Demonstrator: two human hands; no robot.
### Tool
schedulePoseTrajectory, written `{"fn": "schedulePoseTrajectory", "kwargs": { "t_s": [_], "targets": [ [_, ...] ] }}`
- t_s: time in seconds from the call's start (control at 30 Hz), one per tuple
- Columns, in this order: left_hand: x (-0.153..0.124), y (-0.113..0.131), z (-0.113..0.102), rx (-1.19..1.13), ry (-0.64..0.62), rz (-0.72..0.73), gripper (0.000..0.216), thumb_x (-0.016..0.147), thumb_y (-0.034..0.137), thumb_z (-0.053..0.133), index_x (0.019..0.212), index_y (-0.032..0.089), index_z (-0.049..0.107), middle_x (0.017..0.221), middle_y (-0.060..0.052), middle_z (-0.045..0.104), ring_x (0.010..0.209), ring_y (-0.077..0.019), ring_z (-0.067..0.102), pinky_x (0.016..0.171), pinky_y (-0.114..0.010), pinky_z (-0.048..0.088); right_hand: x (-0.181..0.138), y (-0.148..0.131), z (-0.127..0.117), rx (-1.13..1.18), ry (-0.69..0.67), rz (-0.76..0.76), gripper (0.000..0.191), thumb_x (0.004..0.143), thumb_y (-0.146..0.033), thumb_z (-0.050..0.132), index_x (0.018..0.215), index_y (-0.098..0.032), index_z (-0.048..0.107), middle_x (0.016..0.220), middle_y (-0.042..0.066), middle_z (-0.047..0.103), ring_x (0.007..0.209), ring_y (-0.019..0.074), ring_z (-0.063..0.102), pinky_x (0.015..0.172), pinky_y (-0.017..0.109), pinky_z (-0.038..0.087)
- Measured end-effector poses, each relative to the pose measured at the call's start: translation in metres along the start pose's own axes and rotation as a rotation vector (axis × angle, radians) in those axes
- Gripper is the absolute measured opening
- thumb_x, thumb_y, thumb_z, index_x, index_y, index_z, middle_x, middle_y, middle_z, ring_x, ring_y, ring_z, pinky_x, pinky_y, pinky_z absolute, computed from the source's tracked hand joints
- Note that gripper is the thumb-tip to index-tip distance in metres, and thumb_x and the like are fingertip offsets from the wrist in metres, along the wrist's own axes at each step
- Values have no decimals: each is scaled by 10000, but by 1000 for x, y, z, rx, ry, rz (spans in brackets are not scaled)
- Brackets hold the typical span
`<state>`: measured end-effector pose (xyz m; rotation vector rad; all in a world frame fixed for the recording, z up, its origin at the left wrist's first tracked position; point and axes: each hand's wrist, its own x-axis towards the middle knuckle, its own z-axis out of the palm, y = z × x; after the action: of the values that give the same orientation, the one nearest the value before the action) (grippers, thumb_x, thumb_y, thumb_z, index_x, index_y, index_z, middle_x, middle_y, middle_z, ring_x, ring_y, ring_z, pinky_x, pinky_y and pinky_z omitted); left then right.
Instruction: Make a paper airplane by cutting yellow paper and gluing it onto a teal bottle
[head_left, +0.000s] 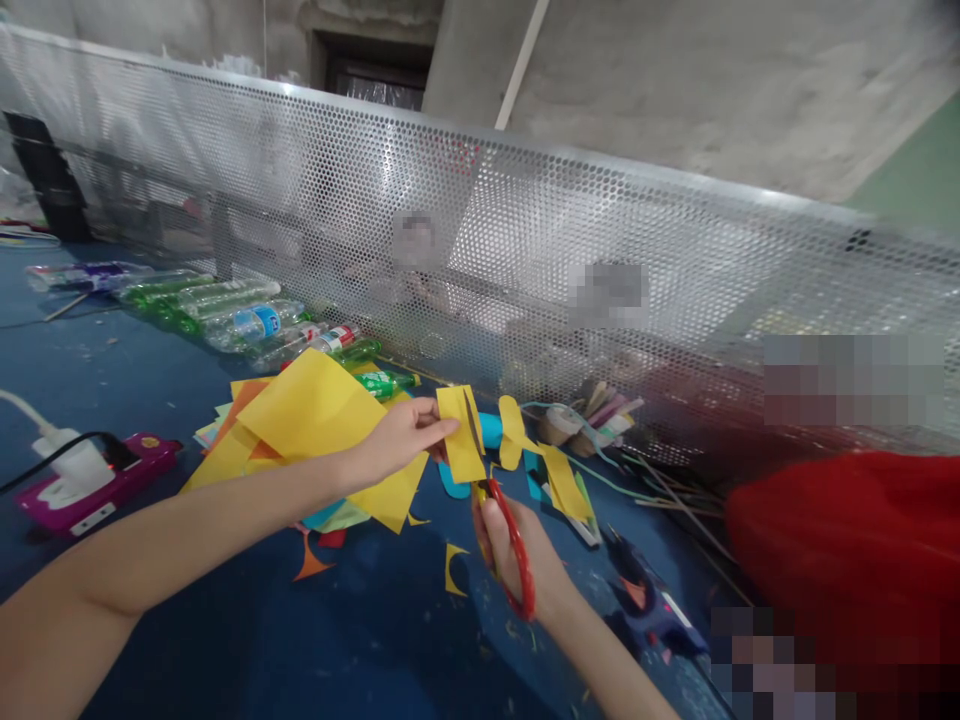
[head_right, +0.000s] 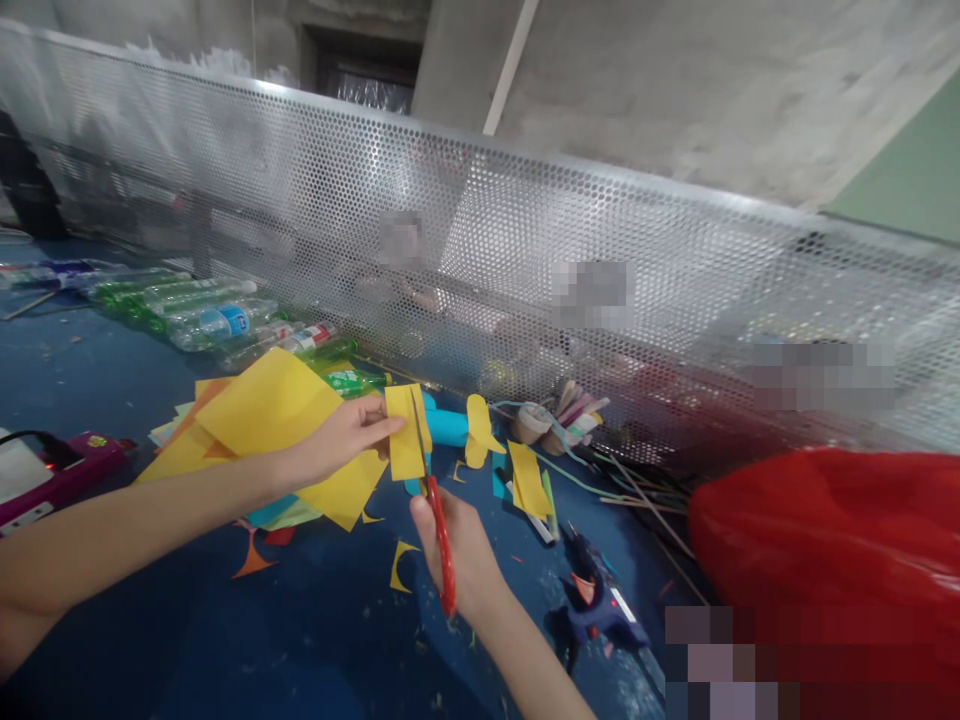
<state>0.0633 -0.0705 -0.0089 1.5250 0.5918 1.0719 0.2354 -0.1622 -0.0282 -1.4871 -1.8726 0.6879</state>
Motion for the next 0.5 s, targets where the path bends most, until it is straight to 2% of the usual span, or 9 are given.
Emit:
{"fn": "schedulePoseTrajectory", "kwargs": {
  "t_s": [0.33,0.5],
  "targets": [
    [-1,1,-1,-90,-62,-23,320,824,457,585,841,139,613,760,-52,661,660,-140,618,667,-294,504,2,10,6,18,68,-1,523,833,-695,313,602,-228,350,476,-40,374,415,98,329,376,223,261],
    [-1,8,-1,-68,14,-55,368,823,486,569,715,137,609,666,-31,638,614,-130,603,650,-276,504,1,8,5,67,-16,-8,514,857,-672,289,652,-215,401,520,-16,453,450,128,456,444,245,380]
  ]
}}
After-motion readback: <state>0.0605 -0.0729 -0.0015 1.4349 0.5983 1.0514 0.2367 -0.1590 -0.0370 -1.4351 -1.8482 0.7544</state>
